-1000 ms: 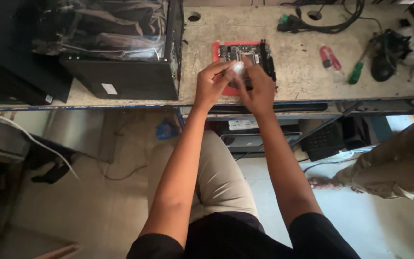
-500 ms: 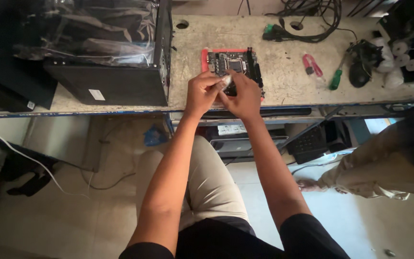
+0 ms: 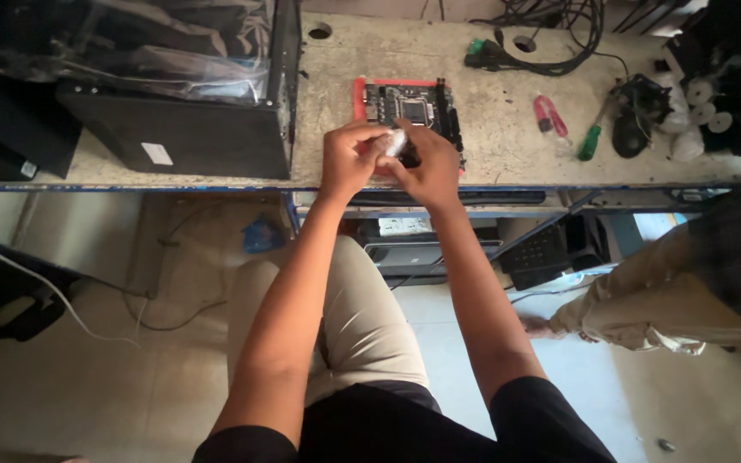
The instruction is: The person opens a computer case, removes the side panel, and sets it aside. They then open a motherboard box, remove the motherboard from its packaging, and place it on the workbench. Finally, they unwrap a CPU and prepare it for installation.
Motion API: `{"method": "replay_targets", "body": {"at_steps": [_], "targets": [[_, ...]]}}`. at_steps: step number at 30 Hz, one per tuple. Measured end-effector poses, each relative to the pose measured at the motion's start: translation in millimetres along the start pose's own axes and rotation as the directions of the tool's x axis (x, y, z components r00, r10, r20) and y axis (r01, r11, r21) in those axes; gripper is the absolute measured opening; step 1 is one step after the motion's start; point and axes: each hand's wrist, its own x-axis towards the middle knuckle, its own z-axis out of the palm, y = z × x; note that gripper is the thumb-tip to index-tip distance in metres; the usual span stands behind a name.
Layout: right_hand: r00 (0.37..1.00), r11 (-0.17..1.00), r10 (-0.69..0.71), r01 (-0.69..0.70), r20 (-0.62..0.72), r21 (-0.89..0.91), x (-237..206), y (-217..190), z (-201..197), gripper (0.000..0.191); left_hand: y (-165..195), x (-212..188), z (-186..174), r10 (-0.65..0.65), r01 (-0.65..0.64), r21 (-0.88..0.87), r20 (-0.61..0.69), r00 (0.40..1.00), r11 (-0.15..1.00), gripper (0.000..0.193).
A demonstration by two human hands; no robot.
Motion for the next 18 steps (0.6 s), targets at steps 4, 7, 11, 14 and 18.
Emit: {"method": "replay_targets", "body": {"at_steps": [4,7,11,14,18], "targets": [[0.995,0.996,-0.086,0.087,-0.059,0.021,-0.7,2.2,-0.9,0.053,-4.5,-1.1,1.3,0.027,-0.027,0.001,-0.024,0.999,1.000,0.013],[1.000,0.993,-0.018,0.020,-0.016,0.117,-1.4,2.6,-2.2,0.047,-6.3,-3.0,1.2,0.017,-0.017,-0.016,-0.016,1.000,1.000,0.013],[0.992,0.962,0.121,-0.127,0.043,0.242,-1.5,0.6,-3.8,0.043,-5.8,-4.2,0.6,-0.070,0.072,-0.106,0.025,0.997,0.992,0.012],[0.998,0.987,-0.037,0.044,-0.047,0.158,-1.3,-0.6,-3.6,0.038,-4.4,-5.5,1.9,-0.109,0.119,-0.187,0.067,0.992,0.975,0.013],[0.999,0.986,0.042,-0.041,-0.003,0.162,-3.0,3.1,-3.5,0.037,-5.4,-6.1,3.8,-0.095,0.117,-0.258,0.094,0.991,0.959,0.016]]}}
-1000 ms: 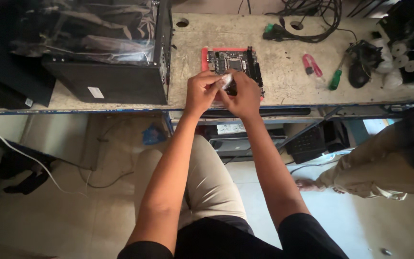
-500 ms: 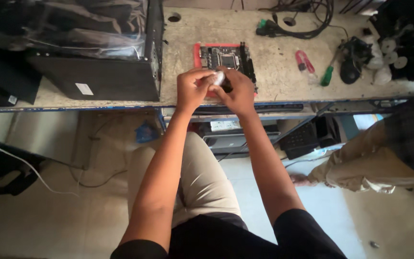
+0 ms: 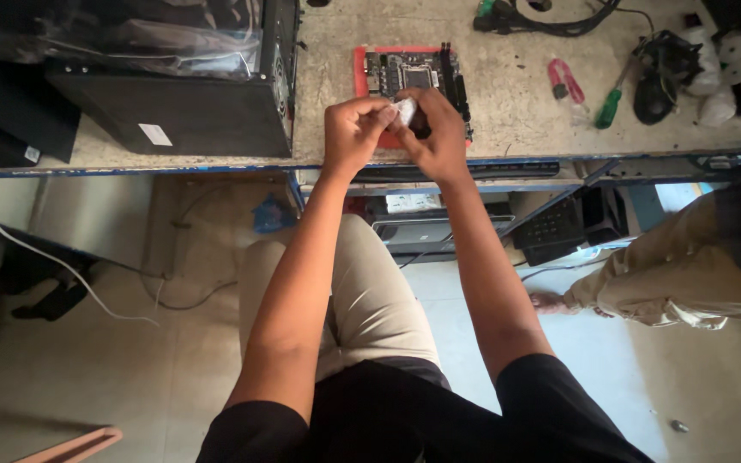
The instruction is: The person opens a computer case, removes the side panel, and sets it aside. They then open a motherboard box, remove the motherboard from its packaging, and place it on the workbench. Finally, they unwrap a CPU and prepare it for installation.
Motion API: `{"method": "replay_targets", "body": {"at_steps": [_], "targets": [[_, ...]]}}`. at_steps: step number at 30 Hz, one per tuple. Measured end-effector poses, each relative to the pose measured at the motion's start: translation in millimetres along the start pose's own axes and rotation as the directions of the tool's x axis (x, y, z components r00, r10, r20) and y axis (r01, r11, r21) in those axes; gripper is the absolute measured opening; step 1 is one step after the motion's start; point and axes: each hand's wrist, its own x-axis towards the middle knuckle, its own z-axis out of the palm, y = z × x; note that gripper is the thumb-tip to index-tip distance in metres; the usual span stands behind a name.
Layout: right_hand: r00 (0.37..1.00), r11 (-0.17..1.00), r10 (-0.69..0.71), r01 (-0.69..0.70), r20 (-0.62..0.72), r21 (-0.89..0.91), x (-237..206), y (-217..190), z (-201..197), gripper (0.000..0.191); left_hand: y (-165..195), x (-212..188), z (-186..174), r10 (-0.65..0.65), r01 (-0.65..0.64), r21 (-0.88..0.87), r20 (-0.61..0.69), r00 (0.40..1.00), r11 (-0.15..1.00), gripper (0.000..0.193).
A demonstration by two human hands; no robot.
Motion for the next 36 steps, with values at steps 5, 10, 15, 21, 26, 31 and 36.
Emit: {"method": "replay_targets", "body": {"at_steps": [5,10,15,21,26,31,36], "targets": [[0.995,0.994,-0.095,0.095,0.011,-0.046,-1.8,-0.2,-3.5,0.043,0.3,-0.1,0.3,-0.003,0.003,-0.001,-0.024,1.000,1.000,0.017],[0.941,0.957,-0.291,0.284,-0.174,-0.065,14.7,-51.0,-9.5,0.051,14.0,-1.9,2.5,0.115,-0.076,0.262,-0.136,0.984,0.962,0.012],[0.916,0.826,-0.390,0.391,-0.089,0.406,24.5,-159.6,-49.7,0.040,16.1,-1.8,-1.2,0.287,-0.241,0.328,-0.098,0.953,0.913,0.026],[0.791,0.564,-0.556,0.585,-0.255,0.583,9.0,-266.6,-104.2,0.044,4.8,-6.1,-4.8,0.064,-0.023,0.302,-0.129,0.990,0.953,0.011],[0.768,0.494,-0.577,0.600,-0.279,0.630,20.3,-289.9,-101.9,0.048,15.9,-6.5,-3.6,0.121,-0.081,0.259,-0.141,0.983,0.963,0.011],[0.738,0.448,-0.601,0.629,-0.307,0.636,14.7,-278.9,-99.9,0.051,16.3,2.2,4.9,0.143,-0.099,0.293,-0.132,0.981,0.951,0.011],[0.742,0.441,-0.587,0.628,-0.323,0.642,7.9,-271.8,-101.3,0.055,13.3,-2.4,6.8,0.103,-0.069,0.278,-0.110,0.989,0.958,0.010]]}}
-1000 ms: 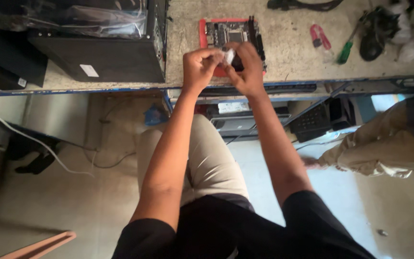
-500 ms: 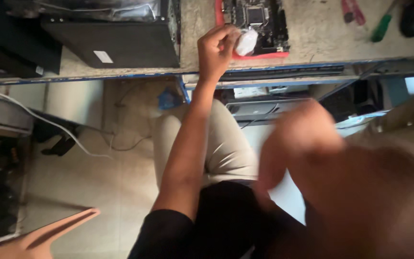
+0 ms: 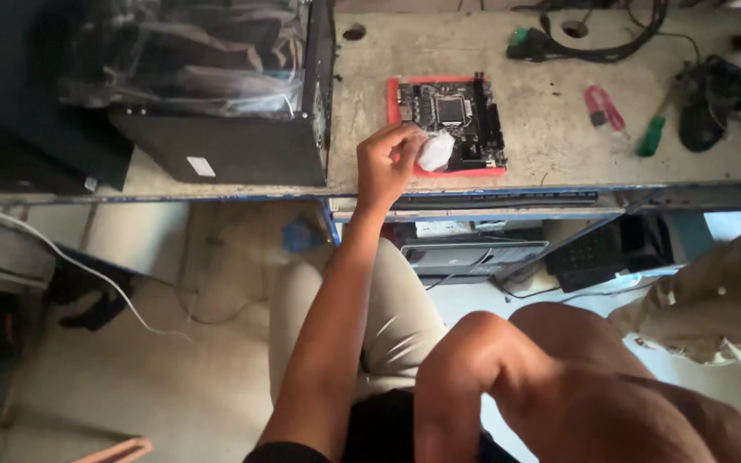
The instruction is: The person opens a computer case, removes the side panel, and sets it aside. They then open a motherboard box, remove the motherboard from its packaging, and place it on the workbench. Finally, they unwrap a CPU and prepare it for installation.
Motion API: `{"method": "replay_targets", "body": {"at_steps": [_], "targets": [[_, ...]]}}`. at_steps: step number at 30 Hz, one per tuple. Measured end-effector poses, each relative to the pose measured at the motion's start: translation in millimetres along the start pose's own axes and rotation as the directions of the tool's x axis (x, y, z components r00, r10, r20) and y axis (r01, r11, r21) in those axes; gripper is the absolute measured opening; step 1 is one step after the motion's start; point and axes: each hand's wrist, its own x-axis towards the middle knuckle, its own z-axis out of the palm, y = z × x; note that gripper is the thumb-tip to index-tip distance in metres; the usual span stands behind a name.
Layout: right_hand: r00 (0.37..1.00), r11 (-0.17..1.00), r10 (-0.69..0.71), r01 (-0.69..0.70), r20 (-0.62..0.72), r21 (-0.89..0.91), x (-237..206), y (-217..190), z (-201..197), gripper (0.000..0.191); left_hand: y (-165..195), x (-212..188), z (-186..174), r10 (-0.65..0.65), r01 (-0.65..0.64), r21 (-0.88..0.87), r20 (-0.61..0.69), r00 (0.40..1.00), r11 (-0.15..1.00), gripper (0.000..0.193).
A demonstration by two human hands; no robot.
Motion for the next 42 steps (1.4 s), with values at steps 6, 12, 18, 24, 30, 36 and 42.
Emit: {"method": "replay_targets", "body": {"at_steps": [6,12,18,24,30,36,42], "targets": [[1.000,0.999,-0.031,0.031,0.004,-0.012,13.9,-3.8,0.9,0.060,7.0,5.3,4.5,-0.021,0.019,-0.044,-0.031,0.999,0.999,0.011],[0.999,0.997,-0.033,0.035,0.022,-0.072,7.4,-14.6,-4.6,0.065,3.3,-0.9,6.5,-0.026,0.027,0.015,-0.035,0.999,1.000,0.009],[0.996,0.865,0.043,-0.001,0.072,-0.501,-19.8,45.2,-56.8,0.070,-4.7,0.3,-3.4,-0.007,0.006,-0.015,-0.062,0.998,1.000,0.010],[0.950,0.439,0.310,-0.102,0.044,-0.893,-135.8,161.8,-102.2,0.072,-19.3,5.7,-1.4,-0.240,0.218,-0.329,-0.029,0.970,0.919,0.013],[0.867,0.309,0.439,-0.394,-0.237,-0.866,-202.6,185.6,-122.7,0.066,-30.0,8.2,6.9,-0.192,0.154,-0.355,-0.074,0.979,0.922,0.018],[0.756,0.322,0.567,-0.569,-0.327,-0.757,-216.4,183.8,-122.9,0.050,-23.4,5.1,6.9,-0.194,0.181,-0.296,-0.014,0.981,0.938,0.015],[0.819,0.422,0.534,-0.473,-0.210,-0.773,-203.2,182.2,-123.1,0.053,-16.6,7.2,4.6,-0.110,0.117,-0.280,0.042,0.993,0.953,0.013]]}}
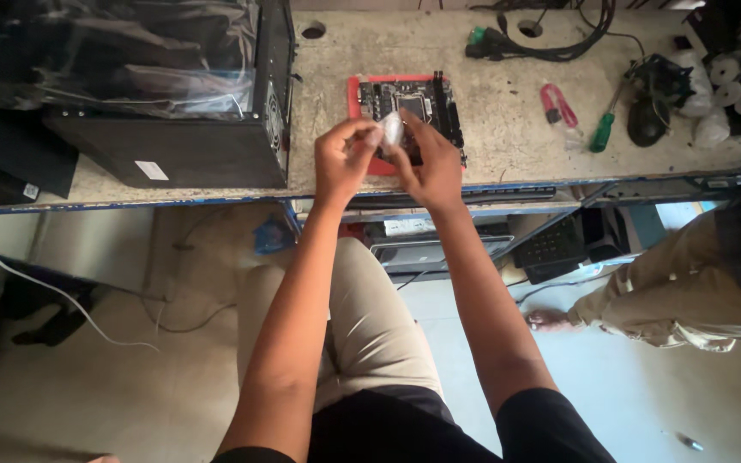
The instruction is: The person opens a computer case, removes the side panel, and sets it aside. They then open a motherboard box, remove the motherboard from its packaging, and place it on the workbench. Finally, they unwrap a CPU and prepare it for installation.
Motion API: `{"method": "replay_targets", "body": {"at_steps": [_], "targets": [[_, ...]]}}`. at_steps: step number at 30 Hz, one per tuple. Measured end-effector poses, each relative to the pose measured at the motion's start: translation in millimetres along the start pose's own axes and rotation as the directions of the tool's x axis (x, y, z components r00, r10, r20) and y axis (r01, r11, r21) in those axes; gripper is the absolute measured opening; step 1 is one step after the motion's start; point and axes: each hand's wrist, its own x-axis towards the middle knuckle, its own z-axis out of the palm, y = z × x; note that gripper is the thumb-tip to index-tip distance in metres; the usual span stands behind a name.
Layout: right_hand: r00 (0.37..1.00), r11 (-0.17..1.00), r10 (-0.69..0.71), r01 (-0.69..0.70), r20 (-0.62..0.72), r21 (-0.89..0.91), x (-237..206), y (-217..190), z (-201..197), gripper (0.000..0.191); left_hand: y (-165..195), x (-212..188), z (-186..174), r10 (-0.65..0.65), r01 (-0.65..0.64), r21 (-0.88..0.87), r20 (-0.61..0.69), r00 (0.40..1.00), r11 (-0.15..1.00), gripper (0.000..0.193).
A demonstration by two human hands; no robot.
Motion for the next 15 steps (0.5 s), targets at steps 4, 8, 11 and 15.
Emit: {"method": "replay_targets", "body": {"at_steps": [4,8,11,15], "targets": [[0.992,0.993,0.116,-0.117,0.046,0.023,4.5,-5.2,0.8,0.064,0.1,-0.6,-1.7,0.052,-0.055,0.175,0.023,0.998,0.983,0.013],[0.981,0.976,0.186,-0.192,0.063,0.107,4.7,-1.4,3.7,0.069,-1.4,0.0,-3.7,0.089,-0.098,0.169,0.055,0.994,0.981,0.010],[0.999,0.999,-0.032,0.032,0.012,-0.011,6.5,5.1,3.1,0.058,-1.2,0.4,-3.6,0.029,-0.035,0.080,0.070,0.997,0.996,0.010],[0.998,0.998,0.047,-0.049,0.042,0.049,9.5,7.4,1.5,0.050,0.2,1.2,-2.5,-0.038,0.041,-0.022,0.113,0.993,0.999,0.010]]}}
